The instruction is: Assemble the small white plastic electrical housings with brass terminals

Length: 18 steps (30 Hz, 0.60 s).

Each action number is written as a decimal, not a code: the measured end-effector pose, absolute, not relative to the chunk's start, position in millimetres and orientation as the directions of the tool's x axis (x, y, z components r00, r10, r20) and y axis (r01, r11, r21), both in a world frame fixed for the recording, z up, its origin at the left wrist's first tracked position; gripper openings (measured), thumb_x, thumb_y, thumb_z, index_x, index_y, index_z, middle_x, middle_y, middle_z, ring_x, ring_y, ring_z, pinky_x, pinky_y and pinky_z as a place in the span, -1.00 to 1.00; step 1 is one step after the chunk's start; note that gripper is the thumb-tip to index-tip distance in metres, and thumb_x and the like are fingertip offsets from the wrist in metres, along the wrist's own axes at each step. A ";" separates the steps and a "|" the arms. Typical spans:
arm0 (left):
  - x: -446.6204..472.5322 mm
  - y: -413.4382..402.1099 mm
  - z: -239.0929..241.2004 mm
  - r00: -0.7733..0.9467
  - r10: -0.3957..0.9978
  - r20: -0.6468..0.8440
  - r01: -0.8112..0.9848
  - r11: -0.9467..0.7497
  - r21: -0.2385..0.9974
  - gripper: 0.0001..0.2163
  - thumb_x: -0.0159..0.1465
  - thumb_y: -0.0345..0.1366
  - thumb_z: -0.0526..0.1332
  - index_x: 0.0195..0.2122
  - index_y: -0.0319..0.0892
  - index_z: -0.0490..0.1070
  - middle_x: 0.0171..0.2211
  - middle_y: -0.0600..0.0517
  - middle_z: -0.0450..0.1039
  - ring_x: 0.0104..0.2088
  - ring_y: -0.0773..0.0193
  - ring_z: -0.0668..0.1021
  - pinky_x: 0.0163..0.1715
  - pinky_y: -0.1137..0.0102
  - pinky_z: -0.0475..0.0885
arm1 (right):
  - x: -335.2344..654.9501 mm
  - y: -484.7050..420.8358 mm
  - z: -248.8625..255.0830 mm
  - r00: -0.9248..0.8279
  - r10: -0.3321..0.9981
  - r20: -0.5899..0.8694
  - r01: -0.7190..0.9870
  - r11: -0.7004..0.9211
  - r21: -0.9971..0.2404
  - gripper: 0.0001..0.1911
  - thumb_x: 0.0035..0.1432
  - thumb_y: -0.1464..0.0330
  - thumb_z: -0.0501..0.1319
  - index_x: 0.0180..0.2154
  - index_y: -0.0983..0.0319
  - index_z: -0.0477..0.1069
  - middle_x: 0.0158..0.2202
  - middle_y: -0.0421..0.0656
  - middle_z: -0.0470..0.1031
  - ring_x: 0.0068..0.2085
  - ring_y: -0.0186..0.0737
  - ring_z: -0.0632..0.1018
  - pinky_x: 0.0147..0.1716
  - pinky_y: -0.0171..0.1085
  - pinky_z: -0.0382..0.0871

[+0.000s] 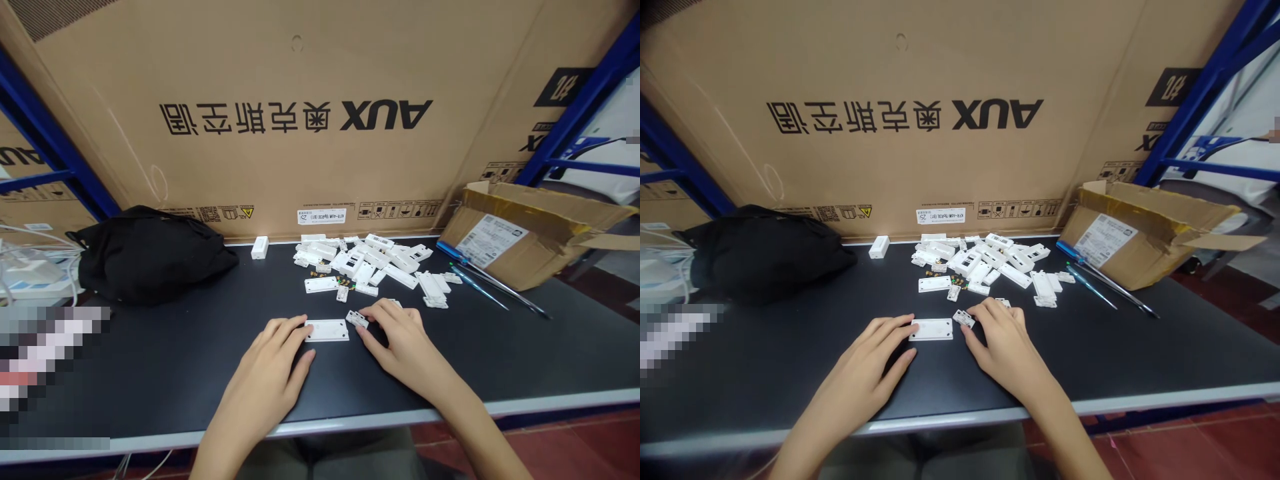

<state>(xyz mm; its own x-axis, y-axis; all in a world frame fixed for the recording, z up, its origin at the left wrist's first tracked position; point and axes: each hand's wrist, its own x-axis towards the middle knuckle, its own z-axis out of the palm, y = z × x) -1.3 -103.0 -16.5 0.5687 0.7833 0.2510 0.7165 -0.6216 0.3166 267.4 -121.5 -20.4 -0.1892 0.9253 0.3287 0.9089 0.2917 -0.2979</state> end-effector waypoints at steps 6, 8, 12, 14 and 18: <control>-2.4 -104.2 -17.6 0.557 0.792 0.251 0.724 -0.611 0.321 -0.68 0.53 -0.22 0.04 0.27 -0.02 0.30 0.29 -0.03 0.35 0.25 0.05 0.41 0.21 0.04 0.46 | 267.3 -122.1 -21.3 -0.206 0.916 0.345 0.913 0.306 -0.268 -0.84 0.46 0.28 0.12 0.00 0.15 0.38 -0.07 -0.10 0.50 -0.03 -0.07 0.54 -0.05 -0.04 0.20; -2.9 -105.1 -18.2 0.550 0.796 0.250 0.726 -0.605 0.327 -0.68 0.53 -0.20 0.03 0.26 -0.01 0.29 0.29 -0.03 0.34 0.25 0.06 0.42 0.21 0.04 0.46 | 267.2 -122.1 -21.3 -0.214 0.914 0.346 0.917 0.310 -0.251 -0.85 0.46 0.30 0.12 -0.01 0.15 0.39 -0.08 -0.10 0.50 -0.05 -0.07 0.54 -0.05 -0.04 0.20; -2.7 -105.3 -18.7 0.549 0.799 0.245 0.726 -0.601 0.334 -0.71 0.53 -0.19 0.04 0.22 0.00 0.32 0.27 -0.03 0.36 0.22 0.05 0.45 0.17 0.06 0.50 | 266.8 -122.3 -20.6 -0.214 0.917 0.338 0.921 0.304 -0.244 -0.85 0.47 0.29 0.10 -0.03 0.16 0.39 -0.09 -0.08 0.50 -0.05 -0.06 0.53 -0.05 -0.04 0.23; -2.6 -104.7 -18.8 0.549 0.799 0.246 0.729 -0.602 0.327 -0.71 0.52 -0.19 0.05 0.21 0.00 0.33 0.26 -0.03 0.38 0.21 0.04 0.46 0.15 0.06 0.51 | 266.7 -122.1 -20.3 -0.214 0.918 0.335 0.919 0.305 -0.249 -0.83 0.46 0.28 0.11 0.01 0.15 0.38 -0.08 -0.07 0.51 -0.03 -0.05 0.53 -0.05 -0.04 0.24; -2.8 -103.9 -19.6 0.566 0.780 0.267 0.720 -0.625 0.301 -0.71 0.51 -0.20 0.07 0.22 -0.02 0.34 0.24 -0.03 0.40 0.20 0.01 0.48 0.14 0.05 0.53 | 266.3 -120.7 -20.6 -0.230 0.911 0.342 0.920 0.318 -0.229 -0.82 0.46 0.28 0.10 0.01 0.14 0.40 -0.11 -0.09 0.51 -0.10 -0.07 0.53 -0.09 -0.06 0.27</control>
<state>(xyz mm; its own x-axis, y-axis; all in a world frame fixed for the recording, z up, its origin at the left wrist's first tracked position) -2.8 -103.9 -19.6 0.5658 0.7801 0.2670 0.7199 -0.6253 0.3014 266.3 -120.7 -20.6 -0.2298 0.9113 0.3416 0.9200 0.3179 -0.2292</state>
